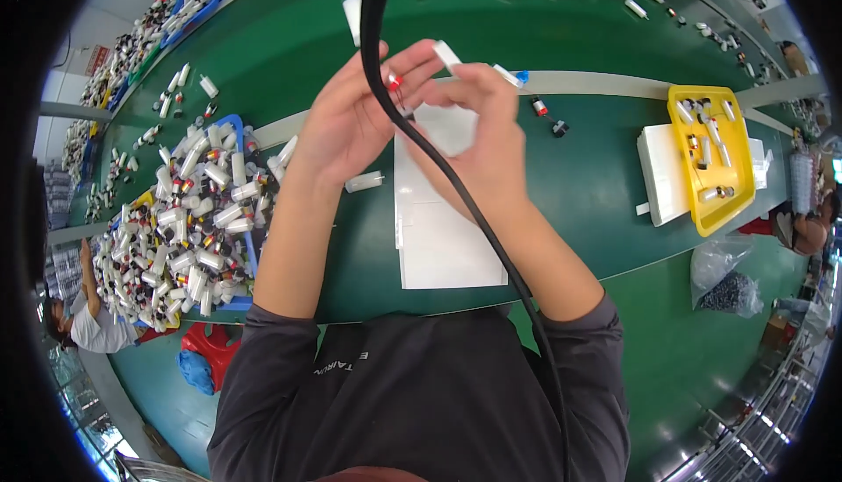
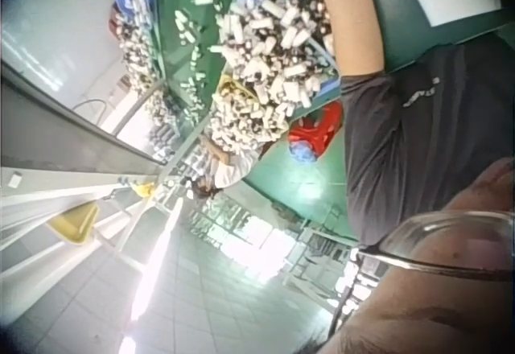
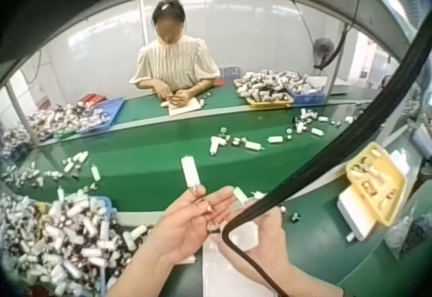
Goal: The person assembles small plastic components and metal parts by hand at a workstation, using a white assembly sheet as a guide.
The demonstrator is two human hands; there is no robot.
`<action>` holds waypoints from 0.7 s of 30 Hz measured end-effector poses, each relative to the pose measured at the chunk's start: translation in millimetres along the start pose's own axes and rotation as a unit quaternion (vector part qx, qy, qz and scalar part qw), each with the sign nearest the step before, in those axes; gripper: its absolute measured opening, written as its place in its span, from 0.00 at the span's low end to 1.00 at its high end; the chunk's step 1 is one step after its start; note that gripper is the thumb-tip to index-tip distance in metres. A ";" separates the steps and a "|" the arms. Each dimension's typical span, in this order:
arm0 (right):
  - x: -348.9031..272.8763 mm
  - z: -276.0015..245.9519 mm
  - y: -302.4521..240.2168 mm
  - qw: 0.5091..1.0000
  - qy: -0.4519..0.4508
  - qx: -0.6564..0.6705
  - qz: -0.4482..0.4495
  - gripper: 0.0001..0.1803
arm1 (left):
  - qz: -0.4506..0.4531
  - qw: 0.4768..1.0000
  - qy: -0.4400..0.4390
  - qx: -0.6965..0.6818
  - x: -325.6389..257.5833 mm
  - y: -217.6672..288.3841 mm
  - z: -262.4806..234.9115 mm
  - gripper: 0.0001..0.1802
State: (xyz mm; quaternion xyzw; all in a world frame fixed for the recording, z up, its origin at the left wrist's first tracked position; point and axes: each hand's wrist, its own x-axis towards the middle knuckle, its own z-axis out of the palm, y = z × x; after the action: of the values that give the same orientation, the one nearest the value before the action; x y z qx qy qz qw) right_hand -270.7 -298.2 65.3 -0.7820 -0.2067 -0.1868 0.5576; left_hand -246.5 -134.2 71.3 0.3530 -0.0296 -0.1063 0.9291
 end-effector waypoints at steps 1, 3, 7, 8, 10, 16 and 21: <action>7.4 6.9 -1.2 0.999 -0.015 0.009 -0.040 0.40 | -0.027 1.000 0.002 0.011 -4.2 -0.1 2.1 0.15; 3.0 13.3 5.5 1.000 -0.011 0.007 -0.018 0.39 | -0.037 0.999 -0.019 0.035 -5.1 -6.2 0.1 0.18; -1.2 17.8 22.1 0.999 -0.002 0.034 -0.040 0.33 | -0.049 0.995 -0.073 0.037 -3.9 -13.6 -13.3 0.25; -2.1 17.5 24.7 0.997 -0.005 0.058 -0.049 0.31 | -0.053 0.994 -0.095 -0.001 -3.1 -15.4 -16.0 0.25; -3.5 13.6 20.8 0.998 -0.004 0.025 -0.051 0.30 | -0.069 0.994 -0.066 0.061 -1.7 -16.6 -19.1 0.24; -12.7 15.1 40.1 0.992 0.043 -0.074 -0.096 0.28 | -0.085 0.973 -0.005 0.217 -2.6 -5.8 -12.3 0.26; -11.4 12.7 49.7 0.985 0.058 -0.084 -0.137 0.29 | -0.053 0.971 -0.017 0.233 -4.0 -0.7 -9.1 0.25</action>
State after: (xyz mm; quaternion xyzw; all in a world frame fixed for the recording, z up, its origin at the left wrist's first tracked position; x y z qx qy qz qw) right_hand -253.1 -302.0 15.9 -0.7781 -0.2632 -0.3233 0.4699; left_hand -249.3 -128.0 64.1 0.5587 -0.0511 -0.1517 0.8138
